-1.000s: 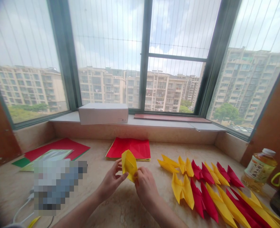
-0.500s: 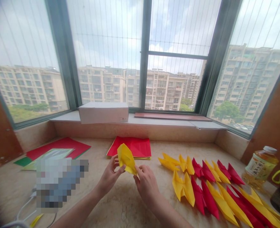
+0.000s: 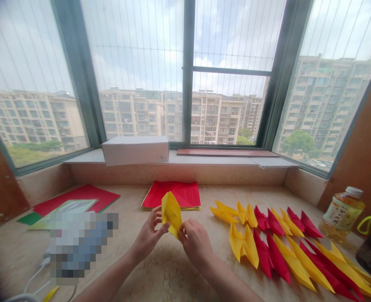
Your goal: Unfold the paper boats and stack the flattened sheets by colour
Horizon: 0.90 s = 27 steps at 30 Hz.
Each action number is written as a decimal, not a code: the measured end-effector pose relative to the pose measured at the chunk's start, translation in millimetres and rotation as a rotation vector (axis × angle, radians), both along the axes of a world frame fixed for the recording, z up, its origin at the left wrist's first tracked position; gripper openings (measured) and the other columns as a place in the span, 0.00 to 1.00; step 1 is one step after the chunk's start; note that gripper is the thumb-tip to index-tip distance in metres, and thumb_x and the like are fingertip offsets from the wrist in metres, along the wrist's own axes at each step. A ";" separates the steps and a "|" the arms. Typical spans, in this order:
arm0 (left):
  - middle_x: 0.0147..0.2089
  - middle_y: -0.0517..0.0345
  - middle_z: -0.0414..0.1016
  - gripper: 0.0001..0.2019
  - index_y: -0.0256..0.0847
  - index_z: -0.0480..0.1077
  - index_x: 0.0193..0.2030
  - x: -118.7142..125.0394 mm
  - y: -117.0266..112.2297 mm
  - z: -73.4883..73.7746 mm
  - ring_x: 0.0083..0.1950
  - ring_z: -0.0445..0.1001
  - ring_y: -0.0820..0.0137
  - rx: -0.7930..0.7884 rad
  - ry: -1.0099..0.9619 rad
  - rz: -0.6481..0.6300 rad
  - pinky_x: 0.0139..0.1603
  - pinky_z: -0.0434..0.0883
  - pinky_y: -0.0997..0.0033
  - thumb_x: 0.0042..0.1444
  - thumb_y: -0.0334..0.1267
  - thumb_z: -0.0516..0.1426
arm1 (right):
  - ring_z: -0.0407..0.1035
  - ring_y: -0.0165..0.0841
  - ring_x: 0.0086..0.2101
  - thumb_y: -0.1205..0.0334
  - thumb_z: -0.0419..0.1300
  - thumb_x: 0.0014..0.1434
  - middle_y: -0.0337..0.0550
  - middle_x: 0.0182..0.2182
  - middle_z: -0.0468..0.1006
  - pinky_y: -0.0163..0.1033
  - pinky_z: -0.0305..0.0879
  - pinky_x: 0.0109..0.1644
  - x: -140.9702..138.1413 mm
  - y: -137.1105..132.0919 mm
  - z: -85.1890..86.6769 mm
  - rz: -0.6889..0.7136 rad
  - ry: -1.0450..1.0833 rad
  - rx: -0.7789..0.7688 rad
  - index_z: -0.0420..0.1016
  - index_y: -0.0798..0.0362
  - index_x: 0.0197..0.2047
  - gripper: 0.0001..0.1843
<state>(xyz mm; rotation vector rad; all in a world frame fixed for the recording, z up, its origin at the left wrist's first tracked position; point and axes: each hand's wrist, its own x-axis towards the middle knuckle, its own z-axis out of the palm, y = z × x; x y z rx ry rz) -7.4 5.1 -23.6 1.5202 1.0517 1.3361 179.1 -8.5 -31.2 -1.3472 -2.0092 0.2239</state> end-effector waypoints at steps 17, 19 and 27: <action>0.49 0.51 0.68 0.27 0.45 0.59 0.59 -2.1 3.9 -5.1 0.48 0.73 0.62 -0.006 0.037 -0.003 0.39 0.78 0.63 0.56 0.50 0.60 | 0.70 0.33 0.33 0.66 0.57 0.62 0.41 0.32 0.77 0.35 0.59 0.36 -1.3 1.3 -3.0 0.017 0.023 -0.043 0.72 0.52 0.32 0.07; 0.49 0.51 0.68 0.27 0.45 0.58 0.59 -2.1 4.1 -5.0 0.48 0.73 0.62 -0.010 0.037 0.003 0.38 0.78 0.62 0.56 0.50 0.60 | 0.70 0.34 0.33 0.67 0.56 0.62 0.41 0.32 0.78 0.35 0.59 0.36 -1.0 2.1 -4.9 0.017 0.029 -0.045 0.72 0.52 0.32 0.07; 0.48 0.52 0.68 0.28 0.45 0.57 0.59 -1.1 2.3 1.2 0.48 0.75 0.61 -0.071 -0.060 0.028 0.40 0.79 0.60 0.56 0.52 0.60 | 0.71 0.36 0.30 0.64 0.51 0.66 0.43 0.30 0.78 0.37 0.59 0.34 -0.2 1.3 -5.3 -0.012 0.059 -0.035 0.70 0.51 0.35 0.09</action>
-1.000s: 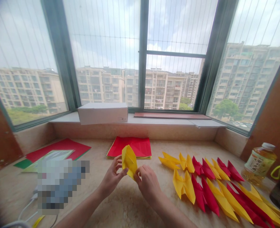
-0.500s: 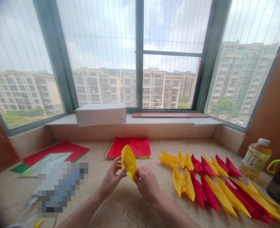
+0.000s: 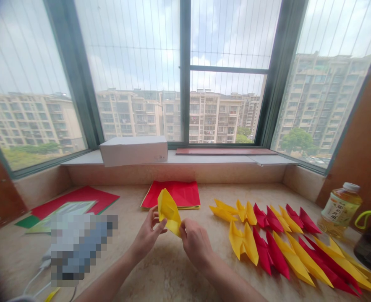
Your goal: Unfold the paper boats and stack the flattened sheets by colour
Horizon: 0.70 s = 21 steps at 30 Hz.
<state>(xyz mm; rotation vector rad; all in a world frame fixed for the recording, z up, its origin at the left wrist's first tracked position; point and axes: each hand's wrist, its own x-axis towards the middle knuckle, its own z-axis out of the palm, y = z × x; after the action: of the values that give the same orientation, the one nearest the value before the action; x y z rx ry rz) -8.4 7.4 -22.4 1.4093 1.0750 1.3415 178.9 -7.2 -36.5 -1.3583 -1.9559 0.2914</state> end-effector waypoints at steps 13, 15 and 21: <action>0.59 0.47 0.70 0.25 0.46 0.63 0.55 -3.9 4.6 4.9 0.58 0.73 0.56 -0.222 -0.365 0.062 0.48 0.77 0.56 0.56 0.54 0.60 | 0.71 0.34 0.32 0.63 0.49 0.69 0.42 0.31 0.77 0.36 0.63 0.37 -0.9 -5.4 5.9 0.182 0.135 0.361 0.67 0.50 0.38 0.08; 0.59 0.48 0.70 0.25 0.48 0.63 0.57 -5.0 4.4 4.3 0.56 0.74 0.58 -0.243 -0.419 0.081 0.48 0.77 0.57 0.57 0.54 0.60 | 0.70 0.34 0.33 0.65 0.50 0.68 0.42 0.31 0.76 0.37 0.63 0.38 -2.0 -7.6 9.2 0.235 0.072 0.392 0.67 0.50 0.39 0.07; 0.52 0.52 0.74 0.30 0.49 0.60 0.58 -3.4 0.0 14.2 0.50 0.77 0.61 -0.140 -0.406 0.099 0.45 0.75 0.62 0.52 0.52 0.64 | 0.69 0.35 0.35 0.66 0.53 0.67 0.42 0.31 0.78 0.38 0.62 0.41 -6.0 -11.6 10.3 0.368 -0.126 0.450 0.67 0.50 0.40 0.04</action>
<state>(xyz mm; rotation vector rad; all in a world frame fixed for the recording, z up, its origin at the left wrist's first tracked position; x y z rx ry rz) -11.8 7.4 -8.2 0.9385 0.9522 1.5117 172.9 -18.8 -26.3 -0.7429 -2.2041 -0.0694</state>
